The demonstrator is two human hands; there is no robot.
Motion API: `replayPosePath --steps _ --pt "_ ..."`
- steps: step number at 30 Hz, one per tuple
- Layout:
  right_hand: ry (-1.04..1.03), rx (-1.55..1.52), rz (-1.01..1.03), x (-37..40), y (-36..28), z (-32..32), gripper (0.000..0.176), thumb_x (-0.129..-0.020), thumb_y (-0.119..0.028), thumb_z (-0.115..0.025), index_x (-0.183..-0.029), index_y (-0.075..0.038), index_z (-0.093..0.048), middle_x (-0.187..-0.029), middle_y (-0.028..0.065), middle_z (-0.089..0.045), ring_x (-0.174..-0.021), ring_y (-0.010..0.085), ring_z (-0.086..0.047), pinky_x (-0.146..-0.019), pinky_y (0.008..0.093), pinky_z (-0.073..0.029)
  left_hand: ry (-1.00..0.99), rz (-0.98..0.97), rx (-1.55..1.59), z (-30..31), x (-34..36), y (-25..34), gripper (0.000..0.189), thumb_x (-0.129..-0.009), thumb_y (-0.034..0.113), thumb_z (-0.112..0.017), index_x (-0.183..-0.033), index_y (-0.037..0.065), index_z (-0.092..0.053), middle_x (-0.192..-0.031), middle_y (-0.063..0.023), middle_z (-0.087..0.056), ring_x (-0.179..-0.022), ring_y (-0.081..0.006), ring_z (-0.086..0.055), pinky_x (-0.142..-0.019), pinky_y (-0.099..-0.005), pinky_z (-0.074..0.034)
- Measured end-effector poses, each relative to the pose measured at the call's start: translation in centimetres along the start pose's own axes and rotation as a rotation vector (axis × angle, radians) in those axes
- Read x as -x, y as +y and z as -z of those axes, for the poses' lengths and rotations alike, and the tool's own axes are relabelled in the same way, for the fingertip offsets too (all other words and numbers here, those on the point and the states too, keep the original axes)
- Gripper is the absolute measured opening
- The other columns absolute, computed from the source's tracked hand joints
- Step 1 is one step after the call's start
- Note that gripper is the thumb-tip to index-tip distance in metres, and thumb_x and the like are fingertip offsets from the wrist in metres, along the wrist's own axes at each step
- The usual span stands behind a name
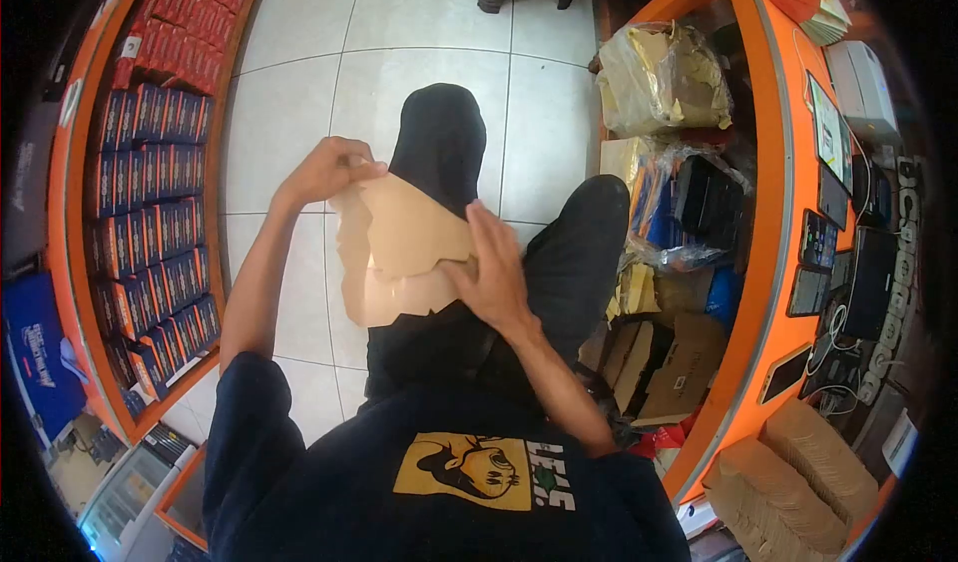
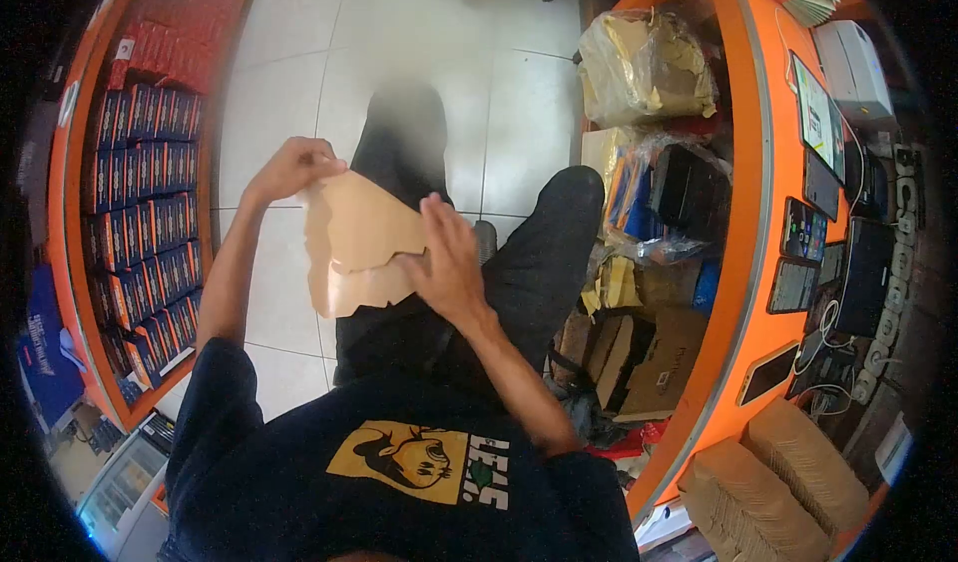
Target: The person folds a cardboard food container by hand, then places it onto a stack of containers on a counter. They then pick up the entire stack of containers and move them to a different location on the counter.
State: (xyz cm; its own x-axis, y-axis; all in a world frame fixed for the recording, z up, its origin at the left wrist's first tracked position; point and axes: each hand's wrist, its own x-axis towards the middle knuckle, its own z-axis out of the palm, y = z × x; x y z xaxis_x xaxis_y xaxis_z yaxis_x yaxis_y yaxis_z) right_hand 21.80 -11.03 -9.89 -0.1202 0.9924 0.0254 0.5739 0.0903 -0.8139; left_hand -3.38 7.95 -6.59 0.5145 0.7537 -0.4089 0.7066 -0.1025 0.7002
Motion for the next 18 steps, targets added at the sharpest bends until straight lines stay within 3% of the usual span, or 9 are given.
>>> replayPosePath --steps 1,2,4,5,7,8,11,13,18 --pt "0.125 0.063 -0.002 0.3 -0.4 0.7 0.058 -0.085 -0.012 -0.066 -0.139 -0.001 -0.049 -0.135 0.0215 -0.053 -0.122 0.0396 -0.050 -0.102 0.0477 -0.040 -0.065 0.168 0.114 0.3 0.6 0.2 0.034 -0.085 0.034 -0.074 -0.086 0.001 -0.067 -0.077 -0.0069 -0.067 -0.078 -0.0194 -0.061 -0.070 -0.0319 -0.048" --pt "0.124 0.059 -0.011 0.6 0.0 1.0 0.058 -0.085 -0.012 -0.066 -0.139 -0.001 -0.049 -0.135 0.0215 -0.053 -0.122 0.0396 -0.050 -0.102 0.0477 -0.040 -0.074 0.172 0.112 -0.1 1.1 -0.5 0.034 -0.085 0.034 -0.074 -0.086 0.001 -0.067 -0.077 -0.0069 -0.067 -0.078 -0.0194 -0.061 -0.070 -0.0319 -0.048" --pt "-0.031 -0.199 -0.058 0.5 1.1 2.0 0.044 -0.087 -0.003 -0.061 -0.131 -0.005 -0.059 -0.118 0.0178 -0.063 -0.104 0.0328 -0.063 -0.086 0.0380 -0.050 0.068 -0.099 0.127 -1.1 1.7 -0.6 0.039 -0.082 0.040 -0.075 -0.087 0.002 -0.068 -0.080 -0.0090 -0.067 -0.075 -0.0257 -0.066 -0.068 -0.0349 -0.050" --pt "0.110 -0.171 0.019 -0.2 1.2 1.8 0.035 -0.087 0.003 -0.058 -0.121 -0.005 -0.066 -0.099 0.0161 -0.068 -0.087 0.0281 -0.069 -0.074 0.0316 -0.052 0.063 -0.111 0.126 -1.2 1.9 -0.4 0.039 -0.082 0.040 -0.075 -0.087 0.002 -0.068 -0.080 -0.0090 -0.067 -0.075 -0.0257 -0.066 -0.068 -0.0349 -0.050" --pt "0.117 -0.199 0.002 -1.9 1.9 3.3 0.033 -0.087 0.002 -0.058 -0.119 -0.004 -0.067 -0.097 0.0164 -0.069 -0.087 0.0289 -0.069 -0.075 0.0321 -0.052 0.288 -0.660 -0.090 -0.6 2.9 3.6 0.030 -0.084 0.025 -0.076 -0.097 0.000 -0.066 -0.087 -0.0054 -0.064 -0.085 -0.0124 -0.060 -0.074 -0.0284 -0.048" --pt "0.112 -0.239 -0.016 -2.7 2.0 4.1 0.031 -0.087 0.002 -0.059 -0.117 -0.004 -0.068 -0.095 0.0166 -0.069 -0.087 0.0297 -0.069 -0.075 0.0325 -0.052 0.286 -0.664 -0.092 -0.4 3.3 4.7 0.030 -0.084 0.025 -0.076 -0.097 0.000 -0.066 -0.087 -0.0054 -0.064 -0.085 -0.0124 -0.060 -0.074 -0.0284 -0.048" --pt "0.159 -0.407 -0.205 -5.0 0.5 6.7 0.027 -0.087 -0.002 -0.065 -0.113 -0.002 -0.070 -0.093 0.0139 -0.072 -0.085 0.0203 -0.069 -0.074 0.0291 -0.052 0.228 -0.518 -0.343 -0.2 4.2 6.0 0.029 -0.085 0.029 -0.074 -0.093 0.002 -0.071 -0.078 -0.0116 -0.068 -0.074 -0.0167 -0.067 -0.065 -0.0303 -0.051" --pt "0.310 -0.889 -0.376 -5.8 -0.1 7.7 0.043 -0.087 -0.010 -0.072 -0.126 0.003 -0.059 -0.100 0.0130 -0.070 -0.093 0.0156 -0.066 -0.079 0.0274 -0.053 0.240 -0.064 0.060 -0.8 4.0 5.2 0.027 -0.089 0.027 -0.072 -0.090 -0.001 -0.072 -0.072 -0.0082 -0.069 -0.064 -0.0146 -0.065 -0.058 -0.0292 -0.050" --pt "0.128 -1.310 -0.642 -4.0 -0.1 6.1 0.052 -0.088 -0.004 -0.068 -0.134 0.007 -0.048 -0.121 0.0146 -0.062 -0.103 0.0190 -0.064 -0.087 0.0324 -0.054 0.337 0.117 0.463 -4.6 3.7 2.3 0.034 -0.093 0.026 -0.068 -0.077 -0.003 -0.071 -0.065 -0.0008 -0.065 -0.059 -0.0061 -0.057 -0.054 -0.0274 -0.047"
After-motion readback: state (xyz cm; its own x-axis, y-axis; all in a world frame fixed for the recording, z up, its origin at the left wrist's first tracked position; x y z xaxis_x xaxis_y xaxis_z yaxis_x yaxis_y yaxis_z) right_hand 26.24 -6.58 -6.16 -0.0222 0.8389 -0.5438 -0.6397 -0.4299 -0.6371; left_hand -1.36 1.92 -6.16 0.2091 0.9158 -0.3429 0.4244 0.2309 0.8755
